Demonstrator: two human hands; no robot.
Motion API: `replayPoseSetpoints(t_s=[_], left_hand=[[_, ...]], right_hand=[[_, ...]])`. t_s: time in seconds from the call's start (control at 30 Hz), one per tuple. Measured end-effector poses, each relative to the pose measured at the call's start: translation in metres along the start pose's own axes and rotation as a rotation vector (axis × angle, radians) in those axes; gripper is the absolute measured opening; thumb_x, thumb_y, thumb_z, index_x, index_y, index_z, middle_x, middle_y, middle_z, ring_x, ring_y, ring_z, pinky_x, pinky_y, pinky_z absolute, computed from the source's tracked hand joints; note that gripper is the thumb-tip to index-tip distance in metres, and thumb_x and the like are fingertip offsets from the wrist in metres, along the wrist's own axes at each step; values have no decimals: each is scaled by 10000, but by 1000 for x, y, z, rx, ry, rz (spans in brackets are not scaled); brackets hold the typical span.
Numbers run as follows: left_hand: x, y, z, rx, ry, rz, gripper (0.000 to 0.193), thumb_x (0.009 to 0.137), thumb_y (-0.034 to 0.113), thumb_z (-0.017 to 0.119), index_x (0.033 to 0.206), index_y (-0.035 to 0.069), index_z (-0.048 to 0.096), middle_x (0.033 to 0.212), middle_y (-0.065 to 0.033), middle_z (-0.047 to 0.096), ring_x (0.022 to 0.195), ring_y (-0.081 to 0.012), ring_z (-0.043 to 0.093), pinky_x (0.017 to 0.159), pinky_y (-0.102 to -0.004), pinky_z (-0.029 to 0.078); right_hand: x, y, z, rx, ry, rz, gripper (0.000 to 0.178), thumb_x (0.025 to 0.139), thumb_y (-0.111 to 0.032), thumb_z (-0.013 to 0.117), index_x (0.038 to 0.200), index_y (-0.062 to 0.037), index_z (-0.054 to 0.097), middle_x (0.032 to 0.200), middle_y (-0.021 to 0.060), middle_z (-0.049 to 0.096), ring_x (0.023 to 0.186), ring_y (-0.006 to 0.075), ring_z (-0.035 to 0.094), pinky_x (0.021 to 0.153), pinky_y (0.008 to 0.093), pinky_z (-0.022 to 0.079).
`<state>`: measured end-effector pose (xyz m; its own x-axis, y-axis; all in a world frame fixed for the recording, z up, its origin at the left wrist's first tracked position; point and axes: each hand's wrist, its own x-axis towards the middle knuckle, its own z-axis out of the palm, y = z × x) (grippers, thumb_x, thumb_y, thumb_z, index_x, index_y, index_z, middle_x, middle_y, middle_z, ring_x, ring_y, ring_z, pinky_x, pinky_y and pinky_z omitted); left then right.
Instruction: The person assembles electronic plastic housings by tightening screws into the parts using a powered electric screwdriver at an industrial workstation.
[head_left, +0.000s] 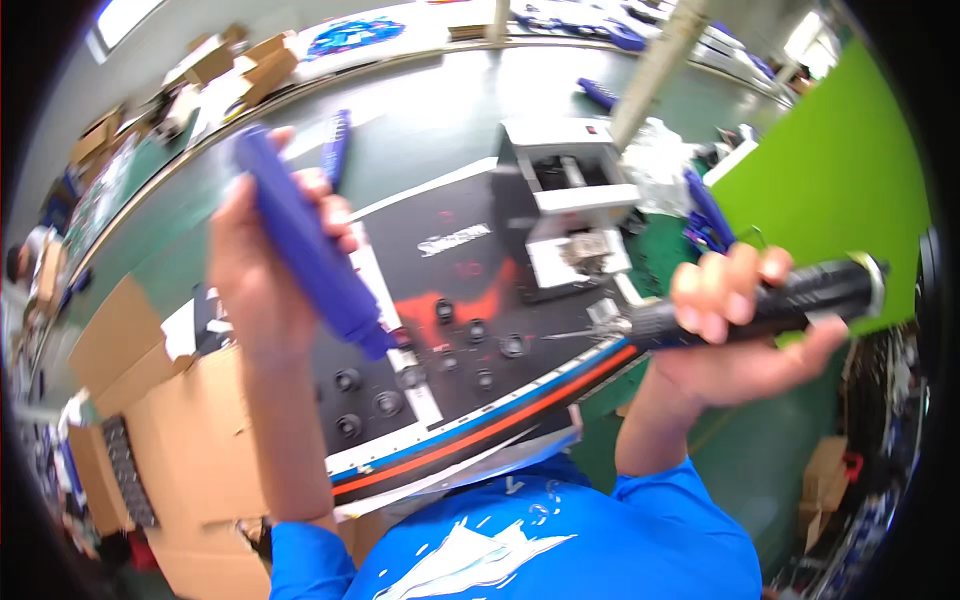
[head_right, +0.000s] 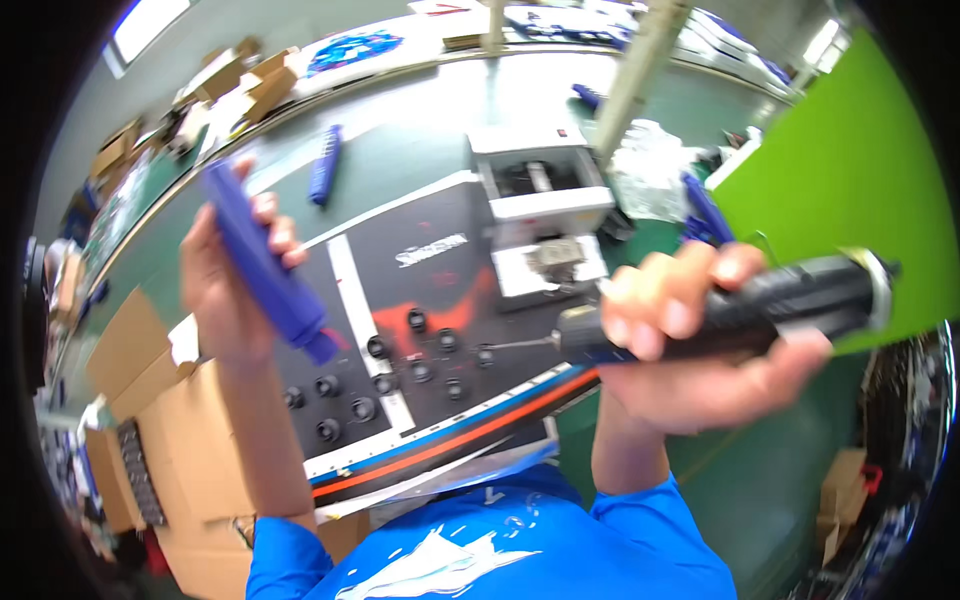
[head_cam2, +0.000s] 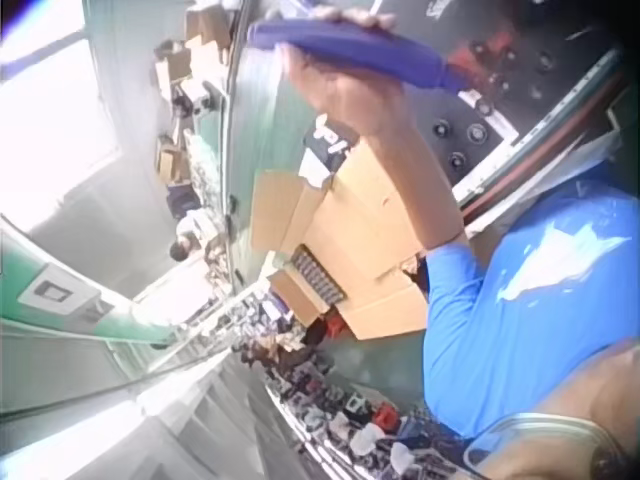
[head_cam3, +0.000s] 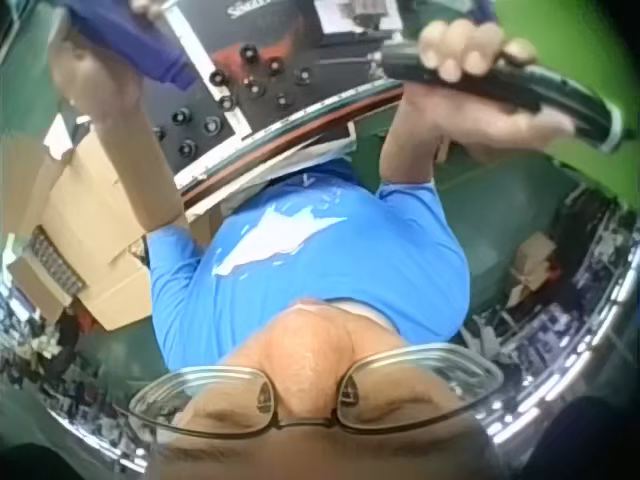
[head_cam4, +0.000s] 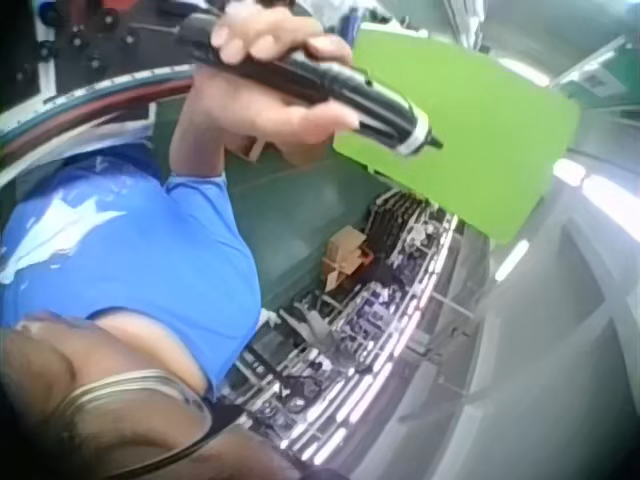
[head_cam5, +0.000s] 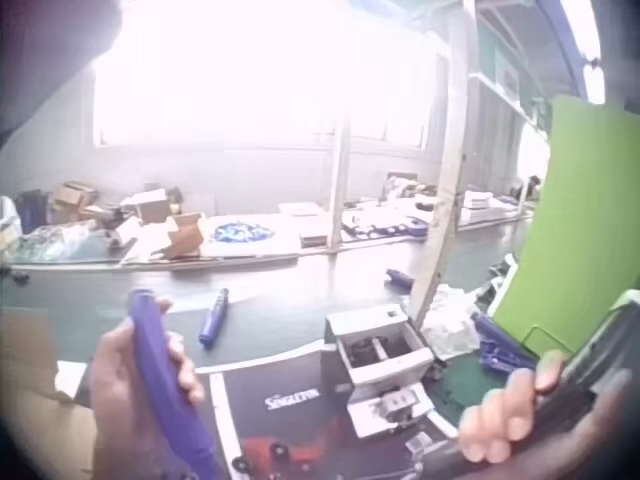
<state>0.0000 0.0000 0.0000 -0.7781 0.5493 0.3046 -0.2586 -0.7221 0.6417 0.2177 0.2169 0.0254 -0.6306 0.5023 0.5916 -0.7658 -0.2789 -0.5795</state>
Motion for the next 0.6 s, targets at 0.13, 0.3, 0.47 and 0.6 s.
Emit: replayPoseSetpoints(t_s=[0.13,0.3,0.47,0.6], left_hand=[[4,-5,9,91,174,-49,438,1013,405,367,935,7,532,649,-123,572,564,-224,608,486,-312,527],[-4,-17,10,182,216,61,321,997,341,482,1078,31,478,829,-91,546,584,-181,619,458,-307,530],[-9,-23,21,267,371,79,327,952,306,609,1130,57,493,807,-42,525,562,-131,598,452,-278,523],[-11,-24,25,303,389,102,314,949,308,616,1104,56,510,761,-25,519,553,-123,594,457,-274,524]], right_hand=[[-2,20,38,102,-107,-132,552,876,-548,593,1049,-39,464,788,56,492,639,149,510,583,287,408],[-10,44,71,148,-134,-157,590,862,-579,598,1073,-49,447,805,58,494,649,148,518,588,282,427],[-15,61,80,42,-155,-235,654,820,-653,612,1070,-71,450,782,41,513,602,137,531,545,282,446],[-15,69,87,-7,-131,-290,673,807,-691,600,1062,-86,451,774,32,529,582,123,545,522,266,439]])
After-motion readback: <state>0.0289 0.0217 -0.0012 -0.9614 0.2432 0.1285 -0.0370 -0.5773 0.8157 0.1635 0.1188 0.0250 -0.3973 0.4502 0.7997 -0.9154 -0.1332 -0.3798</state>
